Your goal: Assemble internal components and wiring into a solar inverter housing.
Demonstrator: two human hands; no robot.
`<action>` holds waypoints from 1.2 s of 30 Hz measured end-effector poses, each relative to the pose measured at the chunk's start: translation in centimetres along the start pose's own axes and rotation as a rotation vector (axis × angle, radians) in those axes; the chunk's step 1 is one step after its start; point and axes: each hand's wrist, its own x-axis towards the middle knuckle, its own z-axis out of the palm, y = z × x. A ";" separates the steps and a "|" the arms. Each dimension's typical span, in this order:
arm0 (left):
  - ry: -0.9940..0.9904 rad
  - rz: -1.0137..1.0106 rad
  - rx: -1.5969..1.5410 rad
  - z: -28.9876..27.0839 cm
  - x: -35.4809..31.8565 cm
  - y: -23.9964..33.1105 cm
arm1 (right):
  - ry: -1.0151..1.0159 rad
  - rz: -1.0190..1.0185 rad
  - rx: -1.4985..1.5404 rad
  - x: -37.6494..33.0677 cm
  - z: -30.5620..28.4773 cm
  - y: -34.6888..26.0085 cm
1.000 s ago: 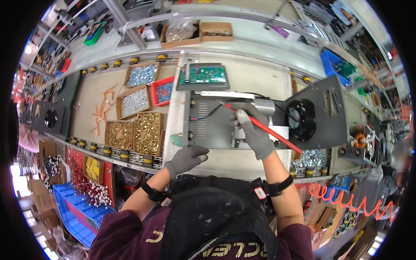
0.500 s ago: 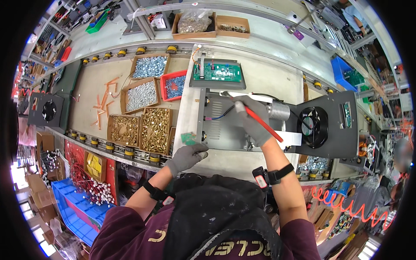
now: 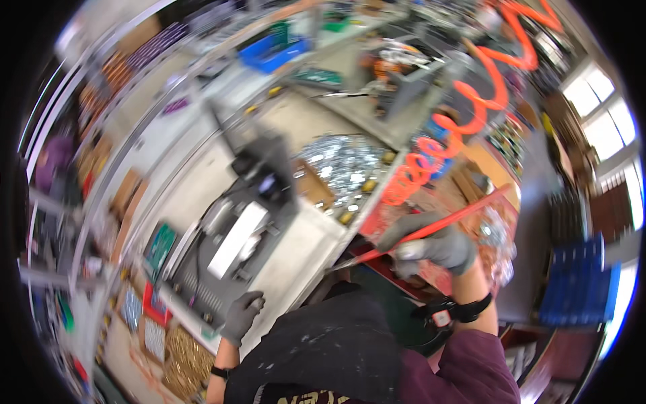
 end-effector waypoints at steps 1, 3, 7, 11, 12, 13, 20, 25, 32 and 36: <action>-0.028 0.025 0.033 1.5 1.7 1.6 | 0.153 -0.029 -0.107 -3.0 -4.2 -0.8; -0.090 0.030 0.066 3.6 5.0 4.5 | 0.437 -0.035 -0.216 -6.9 -11.4 -1.3; -0.150 0.003 0.145 6.3 9.5 9.1 | 0.944 0.043 -0.993 -7.1 -27.3 1.2; -0.074 0.003 0.188 7.7 11.5 12.7 | 1.201 -0.121 -1.129 -4.7 -42.5 4.9; -0.070 0.010 0.181 8.2 11.5 13.4 | 1.202 -0.103 -1.103 -3.8 -45.9 5.6; -0.054 -0.055 0.119 8.5 11.4 14.1 | 1.308 -0.215 -1.103 -2.8 -49.0 6.1; 0.059 -0.258 0.096 10.7 9.5 15.9 | 1.489 -0.141 -1.107 4.7 -60.7 8.7; -0.113 -0.232 0.381 10.5 9.4 15.5 | 1.352 -0.235 -0.987 7.1 -63.6 11.1; 0.137 -0.328 0.116 12.9 9.2 17.1 | 0.998 -0.143 -1.180 3.1 -61.7 13.7; 0.049 -0.337 0.133 13.7 9.6 17.3 | 0.953 0.237 -0.647 -5.5 -55.0 14.8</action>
